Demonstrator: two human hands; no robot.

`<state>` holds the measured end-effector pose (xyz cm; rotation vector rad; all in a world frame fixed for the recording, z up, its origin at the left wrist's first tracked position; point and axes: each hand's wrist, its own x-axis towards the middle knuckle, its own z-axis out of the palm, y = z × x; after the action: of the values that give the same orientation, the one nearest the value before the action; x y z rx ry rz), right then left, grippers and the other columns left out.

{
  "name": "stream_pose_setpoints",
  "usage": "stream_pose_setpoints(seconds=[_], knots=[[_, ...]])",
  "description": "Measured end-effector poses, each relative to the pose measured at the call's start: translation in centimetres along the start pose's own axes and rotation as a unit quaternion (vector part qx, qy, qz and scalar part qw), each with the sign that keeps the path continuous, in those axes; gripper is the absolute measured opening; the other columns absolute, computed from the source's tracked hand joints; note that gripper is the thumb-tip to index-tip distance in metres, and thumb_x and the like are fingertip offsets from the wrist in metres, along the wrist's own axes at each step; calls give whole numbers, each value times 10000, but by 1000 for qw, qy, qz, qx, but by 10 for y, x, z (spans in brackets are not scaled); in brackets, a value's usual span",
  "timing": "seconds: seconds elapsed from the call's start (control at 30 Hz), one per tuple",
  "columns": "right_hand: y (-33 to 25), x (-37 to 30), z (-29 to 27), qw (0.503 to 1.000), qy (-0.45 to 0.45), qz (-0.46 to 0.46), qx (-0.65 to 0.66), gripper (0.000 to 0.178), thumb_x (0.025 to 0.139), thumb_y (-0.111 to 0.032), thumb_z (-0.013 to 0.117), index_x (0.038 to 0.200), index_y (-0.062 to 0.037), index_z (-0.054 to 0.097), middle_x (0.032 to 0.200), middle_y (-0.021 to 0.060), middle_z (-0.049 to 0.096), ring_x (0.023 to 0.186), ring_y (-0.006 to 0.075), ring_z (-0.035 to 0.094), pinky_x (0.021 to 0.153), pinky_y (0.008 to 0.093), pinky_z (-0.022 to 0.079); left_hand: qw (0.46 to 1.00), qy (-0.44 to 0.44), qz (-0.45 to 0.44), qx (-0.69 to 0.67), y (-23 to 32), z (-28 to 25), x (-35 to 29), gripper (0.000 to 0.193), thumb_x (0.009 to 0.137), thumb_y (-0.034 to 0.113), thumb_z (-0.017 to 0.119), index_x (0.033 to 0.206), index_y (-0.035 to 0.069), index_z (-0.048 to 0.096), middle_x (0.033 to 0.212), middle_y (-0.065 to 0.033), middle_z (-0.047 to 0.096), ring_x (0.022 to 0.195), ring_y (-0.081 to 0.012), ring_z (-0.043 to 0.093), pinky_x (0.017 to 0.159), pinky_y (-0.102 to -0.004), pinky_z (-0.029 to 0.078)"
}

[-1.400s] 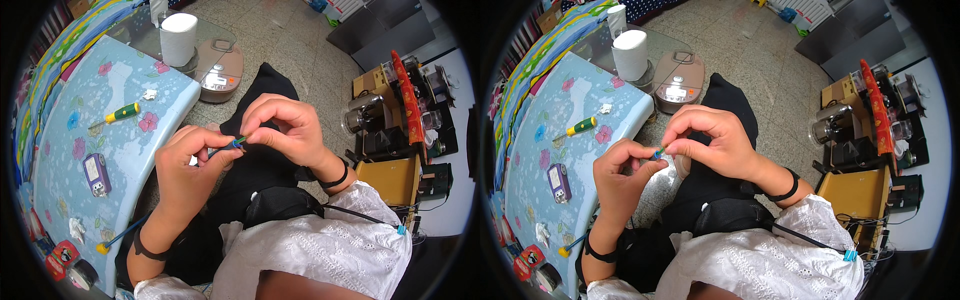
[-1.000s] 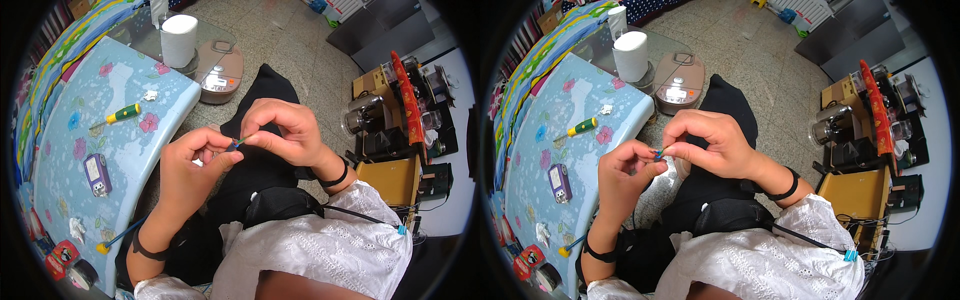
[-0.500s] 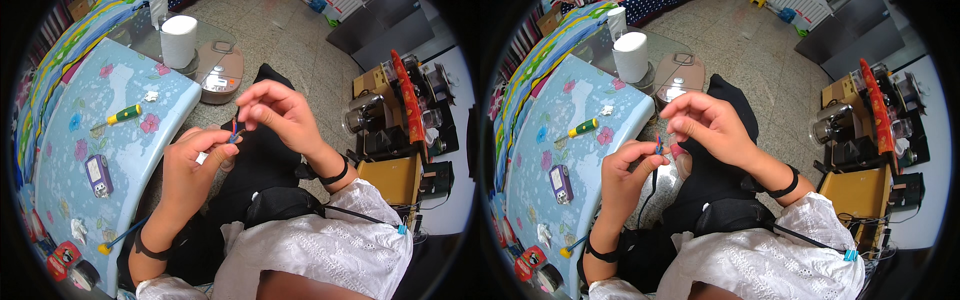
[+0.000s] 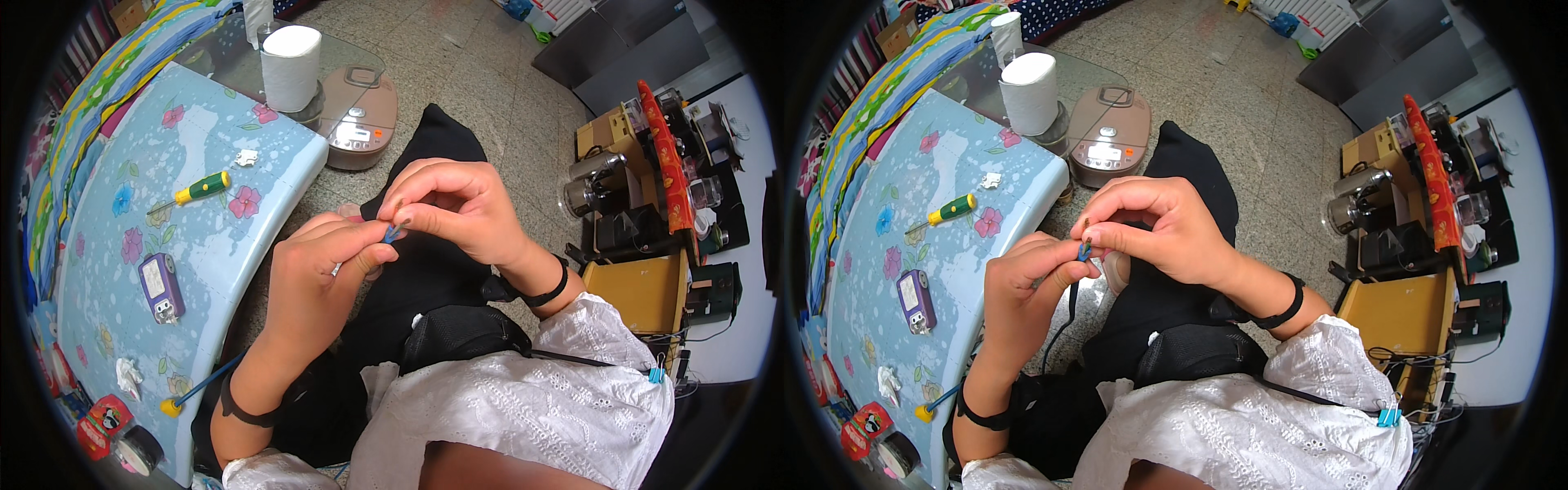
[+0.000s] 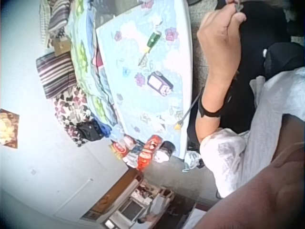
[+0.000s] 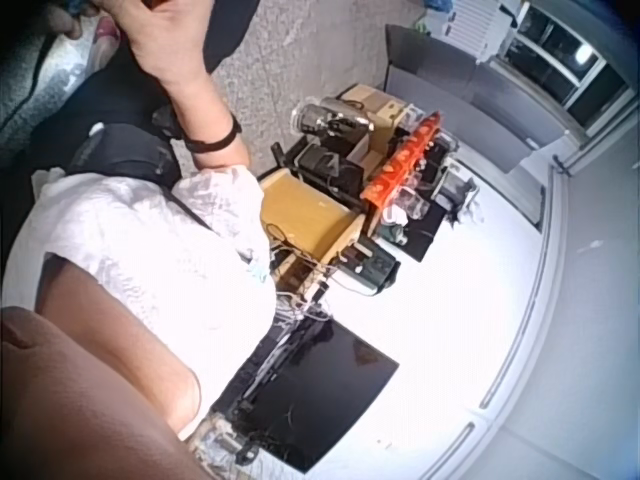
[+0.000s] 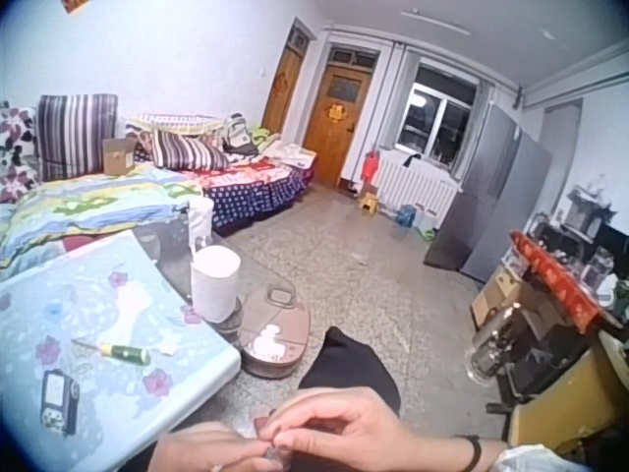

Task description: The person wires a small electrical plug by hand and using a screwdriver, inserting wires into terminals and tightening screws.

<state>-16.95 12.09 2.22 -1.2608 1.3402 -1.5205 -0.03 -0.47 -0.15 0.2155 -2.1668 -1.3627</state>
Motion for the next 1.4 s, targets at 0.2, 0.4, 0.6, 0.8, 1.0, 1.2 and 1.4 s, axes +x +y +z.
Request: stream_pose_setpoints(seconds=[0.2,0.4,0.6,0.8,1.0,1.2,1.4], knots=[[-1,0,-6,999,-3,7,-32,109,941,-17,645,1004,51,702,989,129,700,903,162,679,819,276,555,997,-42,-21,-68,-3,1,2,186,872,54,682,1045,18,738,831,-79,730,797,-219,660,734,-315,516],[-3,1,-13,998,18,53,39,189,971,-98,636,1057,64,682,995,134,695,905,186,687,836,297,560,991,-60,-53,-106,-2,-1,4,205,897,31,642,1083,9,727,842,-76,736,808,-199,658,766,-298,512],[-10,3,-15,994,-3,64,92,167,959,-71,645,1053,60,690,957,135,709,859,185,700,813,302,569,983,-52,-90,-153,0,0,1,188,933,61,624,1081,17,732,830,-79,733,812,-188,657,816,-304,505],[-11,5,-16,991,-25,83,97,157,944,-43,658,1050,69,689,922,136,723,835,177,711,800,296,578,984,-60,-74,-150,-1,-1,1,184,939,80,627,1076,22,735,823,-79,737,788,-178,657,930,-319,471],[-6,4,-13,998,-25,27,58,133,955,-63,655,1015,50,693,960,112,719,867,144,697,798,273,566,985,-73,-69,-138,0,-3,0,185,947,108,629,1075,28,737,819,-78,737,797,-168,654,964,-325,452],[-7,7,-13,994,6,57,88,146,966,-65,639,1029,54,694,960,105,720,865,140,694,788,261,557,961,-94,-135,-224,-4,-5,1,203,987,148,603,1085,21,728,824,-64,731,834,-128,647,1009,-314,417],[-7,7,-15,998,-14,45,48,71,914,-15,680,967,31,691,972,150,706,882,206,696,809,306,560,955,-107,-136,-241,-5,-5,2,197,991,107,592,1086,-16,712,850,-77,695,829,-132,646,811,-266,494]])
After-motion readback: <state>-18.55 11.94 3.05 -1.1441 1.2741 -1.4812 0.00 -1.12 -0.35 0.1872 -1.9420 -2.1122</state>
